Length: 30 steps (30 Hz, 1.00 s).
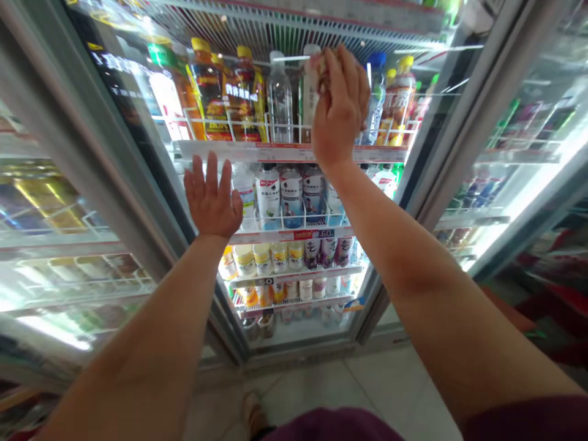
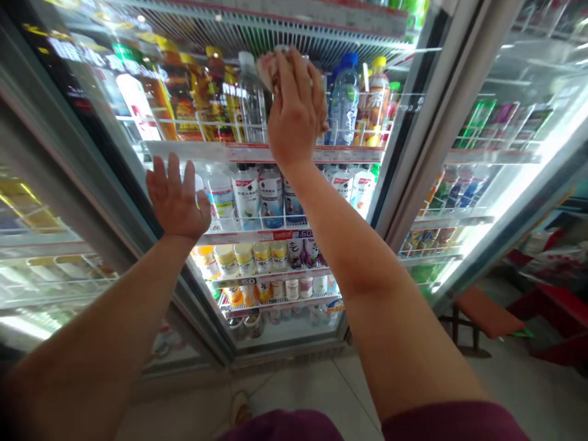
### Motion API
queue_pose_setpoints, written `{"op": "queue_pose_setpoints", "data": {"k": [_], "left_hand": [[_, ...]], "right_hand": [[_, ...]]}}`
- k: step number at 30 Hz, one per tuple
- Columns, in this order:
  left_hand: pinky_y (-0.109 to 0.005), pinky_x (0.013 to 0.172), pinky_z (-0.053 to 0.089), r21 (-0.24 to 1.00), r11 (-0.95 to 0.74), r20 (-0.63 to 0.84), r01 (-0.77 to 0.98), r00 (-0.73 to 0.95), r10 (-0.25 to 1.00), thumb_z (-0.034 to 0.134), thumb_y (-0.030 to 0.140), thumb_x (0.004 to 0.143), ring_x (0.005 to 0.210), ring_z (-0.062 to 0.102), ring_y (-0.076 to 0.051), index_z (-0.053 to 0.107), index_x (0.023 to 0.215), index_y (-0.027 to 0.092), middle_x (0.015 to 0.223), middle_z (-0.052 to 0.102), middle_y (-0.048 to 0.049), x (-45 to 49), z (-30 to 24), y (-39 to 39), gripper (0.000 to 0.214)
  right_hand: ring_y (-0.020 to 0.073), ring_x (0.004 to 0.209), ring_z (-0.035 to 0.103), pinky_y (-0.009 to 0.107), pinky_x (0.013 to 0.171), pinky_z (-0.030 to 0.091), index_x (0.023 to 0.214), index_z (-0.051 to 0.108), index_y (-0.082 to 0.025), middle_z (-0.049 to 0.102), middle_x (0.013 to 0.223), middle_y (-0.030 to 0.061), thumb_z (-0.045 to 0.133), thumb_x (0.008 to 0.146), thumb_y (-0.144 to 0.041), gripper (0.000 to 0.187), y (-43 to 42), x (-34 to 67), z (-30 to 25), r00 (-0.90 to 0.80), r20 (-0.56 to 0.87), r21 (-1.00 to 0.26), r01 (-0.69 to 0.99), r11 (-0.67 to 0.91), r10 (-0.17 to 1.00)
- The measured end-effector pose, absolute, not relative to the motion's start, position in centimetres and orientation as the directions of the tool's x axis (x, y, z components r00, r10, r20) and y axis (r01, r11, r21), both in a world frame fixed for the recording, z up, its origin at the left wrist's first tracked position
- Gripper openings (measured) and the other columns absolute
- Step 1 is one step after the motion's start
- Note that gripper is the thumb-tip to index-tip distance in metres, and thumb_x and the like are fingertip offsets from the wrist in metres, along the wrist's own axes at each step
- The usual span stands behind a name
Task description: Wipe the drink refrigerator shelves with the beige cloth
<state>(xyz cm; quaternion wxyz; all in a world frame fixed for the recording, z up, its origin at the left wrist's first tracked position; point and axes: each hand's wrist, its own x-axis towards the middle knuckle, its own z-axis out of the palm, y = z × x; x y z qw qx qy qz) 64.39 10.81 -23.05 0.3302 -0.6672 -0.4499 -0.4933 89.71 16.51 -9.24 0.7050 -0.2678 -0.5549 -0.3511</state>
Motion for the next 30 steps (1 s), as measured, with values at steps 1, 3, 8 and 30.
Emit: {"op": "queue_pose_setpoints", "data": {"k": [1, 3, 8, 30], "left_hand": [[-0.056, 0.130, 0.000, 0.020, -0.384, 0.956, 0.923, 0.094, 0.277, 0.037, 0.051, 0.105, 0.158, 0.006, -0.031, 0.043, 0.156, 0.012, 0.168, 0.023, -0.0056, 64.4, -23.0, 10.8, 0.064], [-0.054, 0.130, -0.001, 0.052, -0.392, 0.956, 0.919, 0.068, 0.285, 0.036, 0.054, 0.104, 0.158, 0.006, -0.030, 0.045, 0.155, 0.015, 0.168, 0.025, -0.0037, 64.5, -23.0, 10.7, 0.064], [-0.052, 0.131, 0.003, 0.022, -0.338, 0.953, 0.941, 0.083, 0.293, 0.036, 0.051, 0.104, 0.158, 0.008, -0.028, 0.047, 0.154, 0.016, 0.166, 0.030, -0.0099, 64.6, -22.9, 10.5, 0.063], [-0.053, 0.131, 0.007, -0.081, -0.287, 0.965, 0.955, 0.147, 0.218, 0.042, 0.035, 0.099, 0.158, 0.006, -0.027, 0.043, 0.157, 0.017, 0.166, 0.029, -0.0104, 64.1, -23.2, 11.1, 0.061]], "right_hand": [[0.0261, 0.144, 0.045, 0.046, 0.127, 0.028, 0.139, 0.065, -0.028, 0.058, 0.147, 0.0011, 0.022, 0.098, -0.022, 0.059, 16.5, 89.4, -9.2, 0.111, 0.973, 0.035, 0.794, 0.607, -0.201], [0.0211, 0.149, 0.040, 0.045, 0.130, 0.024, 0.147, 0.056, -0.032, 0.053, 0.152, -0.0030, 0.024, 0.099, -0.021, 0.058, 15.7, 88.6, -9.8, -0.198, 0.971, 0.237, 0.771, 0.591, -0.130], [0.0161, 0.151, 0.038, 0.050, 0.129, 0.029, 0.151, 0.048, -0.032, 0.047, 0.158, -0.0072, 0.028, 0.101, -0.017, 0.056, 13.8, 89.4, -9.5, -0.811, 0.584, 0.609, 0.411, 0.678, -0.032], [0.0246, 0.150, 0.040, 0.056, 0.127, 0.028, 0.146, 0.054, -0.038, 0.047, 0.157, -0.0070, 0.034, 0.104, -0.033, 0.047, 14.5, 95.4, -7.5, -0.648, 0.761, 0.518, 0.593, 0.616, -0.016]]}}
